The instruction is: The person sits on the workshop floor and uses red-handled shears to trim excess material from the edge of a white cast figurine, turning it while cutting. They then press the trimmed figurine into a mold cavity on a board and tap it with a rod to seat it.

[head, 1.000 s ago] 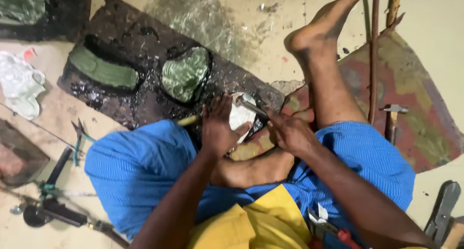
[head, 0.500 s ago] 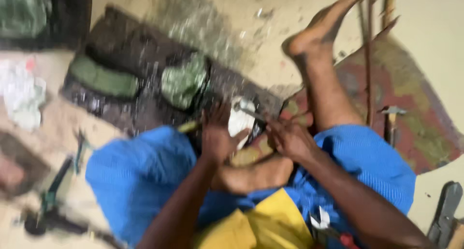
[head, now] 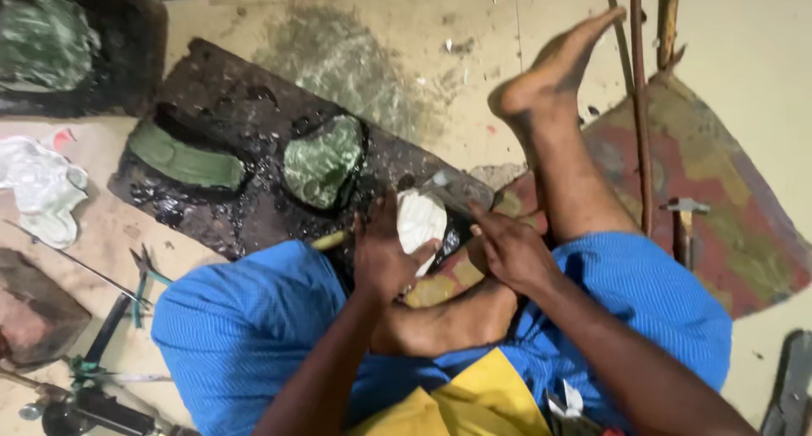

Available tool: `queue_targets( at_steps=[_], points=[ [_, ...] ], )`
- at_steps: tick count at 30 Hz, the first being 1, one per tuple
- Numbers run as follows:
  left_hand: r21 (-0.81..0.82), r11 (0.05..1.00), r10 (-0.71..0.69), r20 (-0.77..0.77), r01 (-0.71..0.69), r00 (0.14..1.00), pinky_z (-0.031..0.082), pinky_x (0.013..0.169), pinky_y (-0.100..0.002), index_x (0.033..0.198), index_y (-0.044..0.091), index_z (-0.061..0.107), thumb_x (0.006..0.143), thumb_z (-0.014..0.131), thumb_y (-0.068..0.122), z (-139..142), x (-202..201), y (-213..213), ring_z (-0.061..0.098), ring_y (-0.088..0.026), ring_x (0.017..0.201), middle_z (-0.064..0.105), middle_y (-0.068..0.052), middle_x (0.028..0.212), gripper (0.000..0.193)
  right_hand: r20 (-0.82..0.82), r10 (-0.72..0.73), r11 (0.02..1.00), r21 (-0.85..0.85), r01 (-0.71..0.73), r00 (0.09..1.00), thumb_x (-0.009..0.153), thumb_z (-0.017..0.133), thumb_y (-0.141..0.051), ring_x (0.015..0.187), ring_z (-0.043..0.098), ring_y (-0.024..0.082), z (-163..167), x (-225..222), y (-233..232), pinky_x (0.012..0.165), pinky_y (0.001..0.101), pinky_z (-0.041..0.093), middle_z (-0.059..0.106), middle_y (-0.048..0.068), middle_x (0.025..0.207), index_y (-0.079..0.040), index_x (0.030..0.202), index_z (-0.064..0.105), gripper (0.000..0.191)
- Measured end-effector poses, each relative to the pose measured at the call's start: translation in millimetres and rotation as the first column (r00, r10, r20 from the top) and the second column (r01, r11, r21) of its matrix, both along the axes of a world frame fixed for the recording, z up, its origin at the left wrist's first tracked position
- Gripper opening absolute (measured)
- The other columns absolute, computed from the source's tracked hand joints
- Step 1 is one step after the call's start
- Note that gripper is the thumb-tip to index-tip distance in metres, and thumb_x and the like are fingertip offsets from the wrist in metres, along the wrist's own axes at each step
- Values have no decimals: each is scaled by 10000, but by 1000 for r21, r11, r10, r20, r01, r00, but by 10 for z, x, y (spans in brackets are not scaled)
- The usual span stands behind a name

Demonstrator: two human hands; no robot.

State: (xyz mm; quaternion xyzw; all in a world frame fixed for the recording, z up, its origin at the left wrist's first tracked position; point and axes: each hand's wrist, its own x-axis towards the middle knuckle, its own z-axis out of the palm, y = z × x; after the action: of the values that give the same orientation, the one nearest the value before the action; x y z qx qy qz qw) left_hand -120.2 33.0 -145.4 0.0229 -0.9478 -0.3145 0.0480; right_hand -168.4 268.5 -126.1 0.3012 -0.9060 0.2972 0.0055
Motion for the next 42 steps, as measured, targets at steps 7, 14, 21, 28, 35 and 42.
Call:
queue_targets(
  at_steps=[7, 14, 21, 28, 35, 42],
  points=[
    [77, 996, 25, 95, -32, 995, 206, 1212, -621, 1605, -42, 84, 698, 866, 444, 62, -35, -30, 515, -337, 1363, 495, -224, 1525, 1292, 37, 77, 991, -111, -73, 996, 913, 612, -83, 918, 712, 379, -88, -176, -23, 787, 436, 581, 708, 168, 1061, -106, 1453, 548, 544],
    [68, 997, 12, 128, -21, 992, 197, 1229, -601, 1585, -65, 107, 728, 856, 480, -22, -34, -45, 492, -339, 1390, 465, -219, 1546, 1262, 11, 36, 997, -73, -35, 999, 961, 669, -85, 866, 701, 381, -133, -149, -63, 753, 458, 572, 714, 196, 1047, -104, 1502, 513, 563],
    [26, 1000, 8, 77, -11, 997, 160, 1208, -574, 1577, -45, 200, 712, 845, 519, 14, -30, -48, 367, -356, 1467, 303, -248, 1618, 1217, 52, 163, 985, -72, -159, 985, 828, 656, -40, 831, 699, 387, -223, -112, -2, 717, 471, 571, 715, 195, 983, -62, 1508, 486, 701],
    [-62, 998, -3, 103, 9, 995, 148, 1186, -565, 1532, -11, 273, 692, 864, 525, 18, -38, -26, 296, -374, 1507, 252, -243, 1632, 1159, -45, 105, 992, -72, -108, 993, 913, 684, -95, 836, 676, 415, -229, -93, -47, 699, 487, 551, 688, 220, 948, -35, 1459, 512, 576],
    [28, 999, 21, 167, -26, 986, 170, 1234, -539, 1566, 28, 300, 695, 850, 516, 96, -35, -20, 331, -313, 1492, 307, -173, 1649, 1140, -34, 114, 969, -216, -119, 993, 930, 593, -76, 865, 686, 399, -240, -62, -31, 750, 466, 574, 686, 227, 999, -12, 1497, 498, 578],
    [-43, 999, -23, 33, 24, 999, 163, 1214, -559, 1586, 2, 276, 731, 843, 531, 122, -76, -19, 280, -330, 1510, 256, -214, 1664, 1154, 58, 138, 990, -41, -136, 989, 863, 650, -99, 771, 676, 391, -107, -103, -33, 678, 477, 553, 699, 199, 899, -55, 1462, 542, 610]
  ],
)
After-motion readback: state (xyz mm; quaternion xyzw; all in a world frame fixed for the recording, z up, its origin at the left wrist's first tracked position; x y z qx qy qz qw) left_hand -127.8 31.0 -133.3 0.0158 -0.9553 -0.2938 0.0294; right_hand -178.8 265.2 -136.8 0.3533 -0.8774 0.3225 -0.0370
